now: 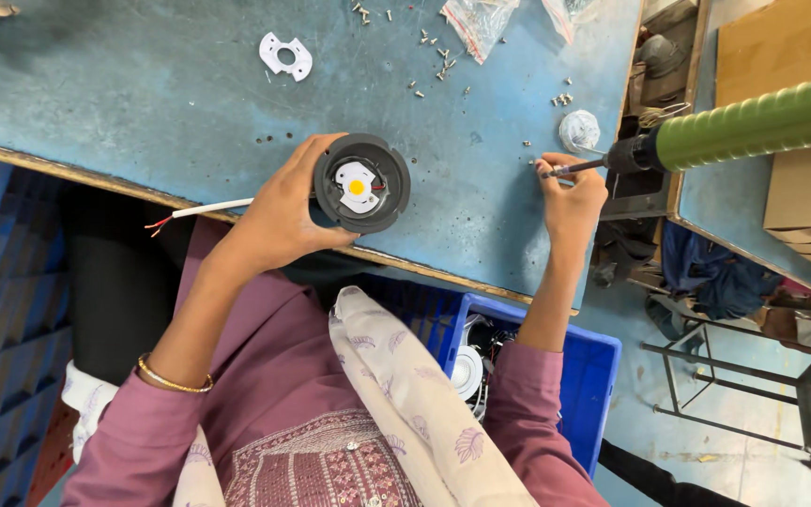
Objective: The person uses a green electric screwdriver to drive screws and fasten a black heat sink to a round lamp housing, then places an LED module into the housing and seats it by hand. They pick up small screws from the table, wipe the housing and LED with a purple cloth, and press a white reflector onto the assembled fixture.
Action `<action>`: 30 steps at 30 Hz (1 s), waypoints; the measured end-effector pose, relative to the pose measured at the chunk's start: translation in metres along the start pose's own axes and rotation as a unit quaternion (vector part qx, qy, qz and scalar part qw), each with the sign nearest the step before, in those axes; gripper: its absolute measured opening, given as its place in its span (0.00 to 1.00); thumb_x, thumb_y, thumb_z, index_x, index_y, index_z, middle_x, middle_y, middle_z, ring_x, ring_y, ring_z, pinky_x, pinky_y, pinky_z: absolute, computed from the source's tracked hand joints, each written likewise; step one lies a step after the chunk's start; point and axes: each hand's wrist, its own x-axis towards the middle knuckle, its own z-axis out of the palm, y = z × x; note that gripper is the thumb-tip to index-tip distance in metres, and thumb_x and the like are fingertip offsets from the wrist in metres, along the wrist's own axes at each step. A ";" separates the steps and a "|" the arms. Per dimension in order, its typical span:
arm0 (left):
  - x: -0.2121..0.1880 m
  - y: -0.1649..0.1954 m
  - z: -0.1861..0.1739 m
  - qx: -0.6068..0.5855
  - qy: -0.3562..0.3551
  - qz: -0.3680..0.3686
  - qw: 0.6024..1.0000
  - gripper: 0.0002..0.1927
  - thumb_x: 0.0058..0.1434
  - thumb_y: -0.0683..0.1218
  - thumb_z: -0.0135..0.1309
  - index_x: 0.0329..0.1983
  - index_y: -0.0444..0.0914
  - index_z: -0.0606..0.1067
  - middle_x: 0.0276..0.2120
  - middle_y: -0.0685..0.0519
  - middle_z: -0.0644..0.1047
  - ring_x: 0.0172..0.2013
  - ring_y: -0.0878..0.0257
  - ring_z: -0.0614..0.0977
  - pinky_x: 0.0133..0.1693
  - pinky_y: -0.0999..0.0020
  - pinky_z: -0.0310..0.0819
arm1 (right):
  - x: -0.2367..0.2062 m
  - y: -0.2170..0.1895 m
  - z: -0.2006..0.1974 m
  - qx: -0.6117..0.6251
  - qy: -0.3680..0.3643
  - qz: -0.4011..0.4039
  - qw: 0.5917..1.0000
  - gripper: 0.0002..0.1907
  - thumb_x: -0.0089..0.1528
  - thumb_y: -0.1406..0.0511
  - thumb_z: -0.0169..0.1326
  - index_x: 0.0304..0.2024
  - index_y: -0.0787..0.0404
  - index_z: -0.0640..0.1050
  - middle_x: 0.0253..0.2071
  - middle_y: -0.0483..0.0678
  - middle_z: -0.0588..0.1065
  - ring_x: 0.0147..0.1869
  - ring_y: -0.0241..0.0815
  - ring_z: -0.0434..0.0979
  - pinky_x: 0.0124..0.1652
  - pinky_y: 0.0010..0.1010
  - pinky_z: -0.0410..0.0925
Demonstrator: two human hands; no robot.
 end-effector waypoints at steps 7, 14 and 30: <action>-0.003 -0.004 0.003 0.001 0.007 0.012 1.000 0.46 0.45 0.45 0.70 0.67 0.40 0.63 0.61 0.47 0.71 0.62 0.48 0.74 0.62 0.58 0.68 | -0.005 -0.008 0.010 -0.039 -0.006 -0.094 0.995 0.04 0.62 0.73 0.64 0.39 0.68 0.83 0.38 0.51 0.79 0.38 0.41 0.81 0.38 0.29 0.74; -0.003 -0.012 0.003 0.005 0.017 0.061 0.998 0.47 0.47 0.46 0.70 0.69 0.39 0.61 0.64 0.46 0.68 0.63 0.46 0.73 0.62 0.57 0.68 | -0.004 0.007 0.006 -0.080 -0.037 -0.167 0.982 0.06 0.62 0.75 0.62 0.42 0.68 0.84 0.41 0.55 0.79 0.40 0.45 0.81 0.41 0.30 0.74; -0.003 -0.014 0.000 -0.020 0.005 0.047 0.999 0.46 0.48 0.46 0.69 0.69 0.41 0.60 0.64 0.47 0.69 0.64 0.48 0.73 0.64 0.59 0.68 | -0.005 0.007 0.009 -0.150 -0.014 -0.183 0.972 0.07 0.61 0.77 0.60 0.41 0.68 0.84 0.36 0.56 0.78 0.38 0.52 0.79 0.42 0.38 0.70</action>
